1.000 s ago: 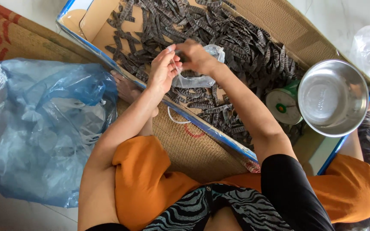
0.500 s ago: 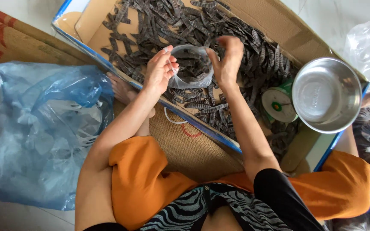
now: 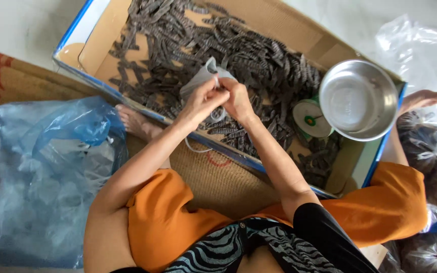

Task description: The person sits on a mat and repeatedly scoops dark, dried, snake-like food items from a large cardboard box into a small plastic bag. They then place the filled bag onto a metal bowl and continue the process.

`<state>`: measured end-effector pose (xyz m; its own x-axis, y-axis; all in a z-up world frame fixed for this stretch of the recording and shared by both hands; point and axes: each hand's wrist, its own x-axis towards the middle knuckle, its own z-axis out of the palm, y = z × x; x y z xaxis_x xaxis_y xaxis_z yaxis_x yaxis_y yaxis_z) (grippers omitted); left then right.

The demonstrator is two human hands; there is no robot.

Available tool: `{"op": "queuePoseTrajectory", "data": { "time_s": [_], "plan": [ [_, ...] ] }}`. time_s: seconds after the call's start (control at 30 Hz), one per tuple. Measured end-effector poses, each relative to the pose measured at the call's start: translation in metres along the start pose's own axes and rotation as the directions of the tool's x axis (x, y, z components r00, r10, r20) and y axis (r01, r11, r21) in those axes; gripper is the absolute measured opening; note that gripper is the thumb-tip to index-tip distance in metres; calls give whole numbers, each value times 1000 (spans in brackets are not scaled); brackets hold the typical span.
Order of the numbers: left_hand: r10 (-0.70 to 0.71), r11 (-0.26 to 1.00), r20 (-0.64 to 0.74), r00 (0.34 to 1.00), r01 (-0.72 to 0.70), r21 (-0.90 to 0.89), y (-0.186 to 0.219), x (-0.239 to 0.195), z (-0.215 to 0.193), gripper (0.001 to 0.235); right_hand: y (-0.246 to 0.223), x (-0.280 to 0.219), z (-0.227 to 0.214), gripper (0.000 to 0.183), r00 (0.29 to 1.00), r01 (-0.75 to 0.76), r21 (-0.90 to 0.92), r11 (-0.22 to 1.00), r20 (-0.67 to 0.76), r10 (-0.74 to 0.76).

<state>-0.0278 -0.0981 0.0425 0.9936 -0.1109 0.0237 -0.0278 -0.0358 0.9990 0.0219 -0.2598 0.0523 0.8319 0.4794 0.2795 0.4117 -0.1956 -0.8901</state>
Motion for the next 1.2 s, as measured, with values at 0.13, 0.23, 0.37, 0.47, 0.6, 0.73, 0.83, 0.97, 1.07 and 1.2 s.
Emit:
{"op": "queuePoseTrajectory", "data": {
  "time_s": [0.13,0.23,0.37,0.47,0.6,0.73,0.83,0.97,1.07,1.2],
  "plan": [
    [177,979,-8,984,-175,100,47,-12,12,44,-37,-4,-37,19,995,-95,218,971,-22,102],
    [442,892,-89,892,-427,148,70,-25,16,38,-82,-14,-85,15,987,-112,354,928,-68,145],
    [478,878,-199,855,-472,80,93,-42,15,50,-138,-38,-159,16,974,21,379,925,-215,66],
    [405,914,-212,890,-388,118,96,-52,23,59,-159,-56,-213,7,952,148,382,912,-304,-27],
    [407,903,-127,905,-378,202,87,-56,46,63,-156,-81,-271,11,919,199,364,910,-392,-44],
    [403,891,6,915,-394,224,80,-67,59,64,-127,-98,-310,11,872,231,382,895,-489,-16],
    [356,904,57,933,-360,230,73,-67,62,65,-99,-103,-329,10,865,243,327,913,-499,-51],
    [313,920,90,945,-326,220,64,-64,65,65,-66,-105,-336,9,868,237,422,875,-497,4],
    [323,906,108,940,-340,252,61,-64,65,65,-46,-104,-340,9,862,227,493,840,-503,62],
    [305,917,96,948,-319,239,55,-64,66,65,-25,-115,-348,10,854,235,486,842,-517,60]
  ]
}}
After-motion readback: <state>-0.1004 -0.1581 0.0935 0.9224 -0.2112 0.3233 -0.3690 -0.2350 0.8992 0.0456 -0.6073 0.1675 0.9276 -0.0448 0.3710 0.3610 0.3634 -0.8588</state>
